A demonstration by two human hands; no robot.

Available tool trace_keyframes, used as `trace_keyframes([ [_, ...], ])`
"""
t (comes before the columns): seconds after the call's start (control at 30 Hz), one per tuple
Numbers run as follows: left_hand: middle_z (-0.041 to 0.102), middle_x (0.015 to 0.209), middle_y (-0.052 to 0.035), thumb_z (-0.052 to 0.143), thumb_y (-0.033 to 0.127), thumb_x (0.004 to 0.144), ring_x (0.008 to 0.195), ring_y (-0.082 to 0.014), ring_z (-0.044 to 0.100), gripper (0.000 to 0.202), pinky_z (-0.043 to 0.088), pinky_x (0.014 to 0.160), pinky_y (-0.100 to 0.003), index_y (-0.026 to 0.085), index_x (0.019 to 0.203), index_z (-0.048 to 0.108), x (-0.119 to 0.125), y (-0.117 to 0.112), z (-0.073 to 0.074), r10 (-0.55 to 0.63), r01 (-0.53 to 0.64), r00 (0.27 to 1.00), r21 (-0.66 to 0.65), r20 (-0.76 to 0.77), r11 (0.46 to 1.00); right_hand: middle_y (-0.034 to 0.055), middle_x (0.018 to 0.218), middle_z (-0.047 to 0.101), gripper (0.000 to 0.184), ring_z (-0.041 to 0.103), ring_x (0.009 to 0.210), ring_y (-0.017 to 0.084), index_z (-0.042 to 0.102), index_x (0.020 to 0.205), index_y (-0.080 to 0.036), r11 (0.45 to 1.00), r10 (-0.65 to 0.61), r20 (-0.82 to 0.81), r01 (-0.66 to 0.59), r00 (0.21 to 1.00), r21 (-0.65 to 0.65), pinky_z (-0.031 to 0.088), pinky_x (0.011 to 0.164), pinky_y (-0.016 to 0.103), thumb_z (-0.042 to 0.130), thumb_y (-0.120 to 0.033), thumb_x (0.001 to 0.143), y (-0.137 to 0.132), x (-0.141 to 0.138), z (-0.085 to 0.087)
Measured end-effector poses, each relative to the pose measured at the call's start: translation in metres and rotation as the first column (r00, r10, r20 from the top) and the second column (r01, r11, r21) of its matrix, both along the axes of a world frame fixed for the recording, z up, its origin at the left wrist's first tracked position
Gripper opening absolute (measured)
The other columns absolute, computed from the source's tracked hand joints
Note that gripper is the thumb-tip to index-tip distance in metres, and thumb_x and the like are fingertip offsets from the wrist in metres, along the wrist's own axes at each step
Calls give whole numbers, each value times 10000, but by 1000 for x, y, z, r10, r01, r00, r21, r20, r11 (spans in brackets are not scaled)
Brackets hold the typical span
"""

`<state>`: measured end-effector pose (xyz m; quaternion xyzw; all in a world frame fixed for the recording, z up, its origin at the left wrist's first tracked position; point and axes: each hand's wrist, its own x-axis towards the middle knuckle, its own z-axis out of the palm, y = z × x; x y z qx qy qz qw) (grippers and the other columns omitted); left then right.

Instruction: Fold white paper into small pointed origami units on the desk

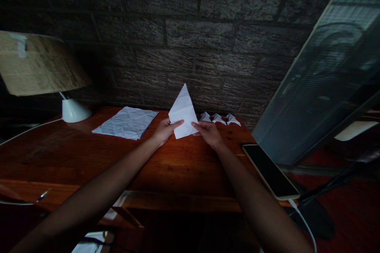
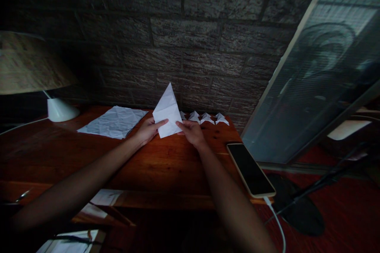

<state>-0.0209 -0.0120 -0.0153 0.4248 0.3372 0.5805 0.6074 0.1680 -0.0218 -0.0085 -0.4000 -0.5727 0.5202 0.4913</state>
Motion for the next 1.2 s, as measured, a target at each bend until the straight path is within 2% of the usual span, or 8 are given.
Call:
trace_keyframes([
  [0.17,771,909,-122,841,271,673,792,-217,716,312,571,799,-334,106,914,733,1,0,5,31,-28,998,-43,59,999,-10,805,730,294,665,728,119,752,777,-181,999,26,-19,-26,999,-27,598,673,240,788,-461,697,-1,-5,-2],
  [0.3,770,885,-122,811,251,711,792,-217,722,268,581,799,-328,98,914,726,0,0,6,53,-48,994,-60,92,997,-12,781,706,349,658,659,107,738,800,-172,999,-24,-18,23,1000,-28,595,637,234,760,-509,715,0,-6,-2],
  [0.43,769,884,-121,833,286,687,817,-234,726,334,580,813,-347,99,941,724,-2,3,3,54,-49,995,-56,89,997,-17,716,684,396,662,572,108,704,790,-171,998,-60,27,60,998,-9,555,551,210,749,-555,708,2,-5,-3],
  [0.53,770,865,-105,845,341,665,767,-218,719,355,573,752,-315,115,913,729,-3,7,-3,54,-53,997,-28,57,998,-14,699,687,412,675,570,118,683,769,-177,998,-61,60,59,996,35,548,547,212,730,-583,715,3,-5,-4],
  [0.7,750,734,-34,769,479,729,730,-204,699,305,512,608,-248,186,797,721,-1,13,-9,259,-255,964,60,-58,965,14,722,721,420,711,618,158,656,768,-195,994,-95,117,86,989,74,556,564,239,677,-615,762,4,-11,-6],
  [0.9,695,640,-5,672,486,817,629,-170,632,322,412,518,-225,204,662,681,-4,16,-8,475,-443,860,189,-185,876,5,601,688,417,674,536,142,622,775,-193,996,-43,175,28,984,85,516,529,231,615,-607,827,4,-18,-7],
  [1.03,700,639,-16,692,481,798,610,-175,628,309,417,522,-233,200,671,683,-7,18,-9,420,-405,893,119,-161,907,4,585,683,422,632,492,121,617,737,-187,995,-46,199,27,979,101,489,509,224,606,-597,835,2,-16,-6],
  [1.2,756,751,-35,722,485,771,760,-223,703,270,493,616,-262,216,802,726,-12,23,-15,293,-290,948,42,-123,956,8,676,714,368,702,616,144,685,852,-175,998,-51,85,48,995,30,538,578,234,737,-524,747,1,-9,-5],
])
